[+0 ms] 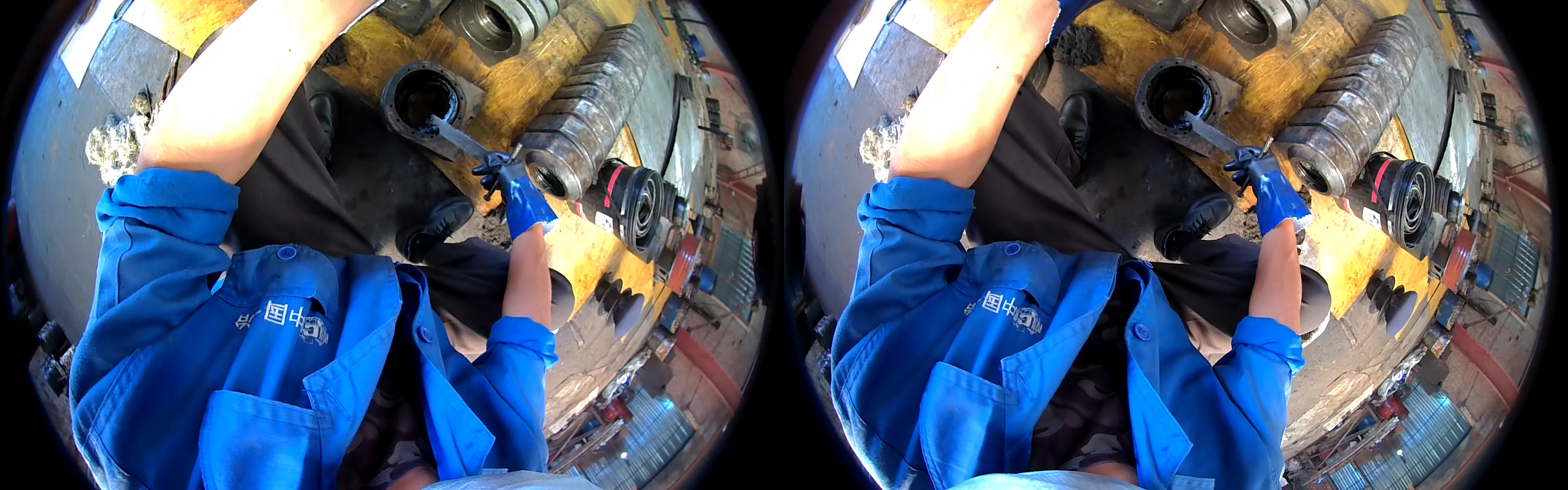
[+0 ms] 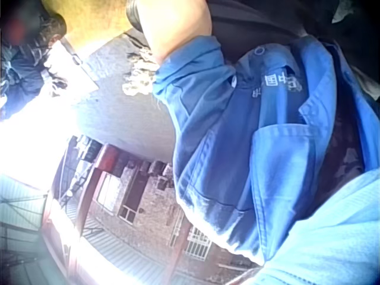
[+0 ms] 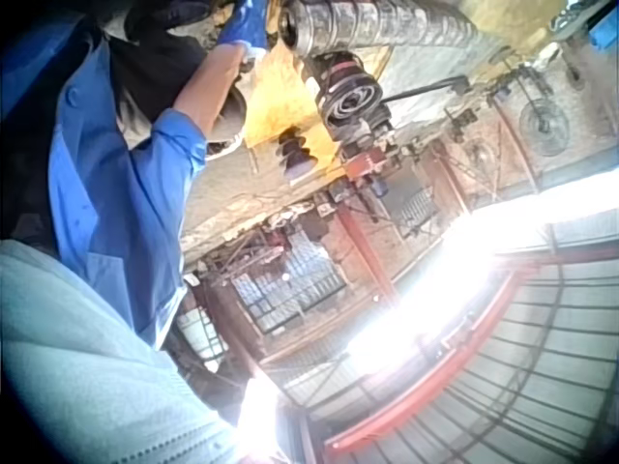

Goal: The person uses a scraper to clean grease and debris from metal cylindrical components on a workbench, then applies fresh grease to a ring and internal groove of a part.

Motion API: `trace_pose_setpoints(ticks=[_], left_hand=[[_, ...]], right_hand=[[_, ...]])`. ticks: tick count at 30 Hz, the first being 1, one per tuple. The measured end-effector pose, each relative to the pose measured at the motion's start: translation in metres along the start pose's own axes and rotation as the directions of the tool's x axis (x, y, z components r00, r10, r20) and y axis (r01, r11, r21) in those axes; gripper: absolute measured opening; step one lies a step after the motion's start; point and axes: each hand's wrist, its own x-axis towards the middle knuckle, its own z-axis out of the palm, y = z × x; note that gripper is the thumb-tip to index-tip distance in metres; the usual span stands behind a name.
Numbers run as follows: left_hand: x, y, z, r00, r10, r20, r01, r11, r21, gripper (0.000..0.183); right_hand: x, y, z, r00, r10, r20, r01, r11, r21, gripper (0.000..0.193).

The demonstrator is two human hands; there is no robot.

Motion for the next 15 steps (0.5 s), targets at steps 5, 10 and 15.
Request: trace_pose_setpoints(ticks=[5, 10, 15], left_hand=[[0.002, -0.003, -0.007, 0.999, 0.017, 0.04, -0.014, 0.998, -0.064, 0.036], [0.004, -0.004, -0.01, 1.0, 0.012, 0.02, -0.01, 0.995, -0.102, 0.036], [0.001, -0.006, -0.017, 0.998, 0.053, 0.043, -0.054, 0.998, 0.035, 0.037]], right_hand=[[-0.006, -0.001, 0.001, 0.999, 0.011, 0.032, -0.015, 0.992, 0.128, 0.03], [-0.005, 0.004, -0.002, 0.997, 0.011, 0.071, -0.028, 0.969, 0.246, 0.033], [-0.014, -0.003, -0.004, 0.997, -0.026, 0.079, 0.001, 0.955, 0.297, 0.036]])
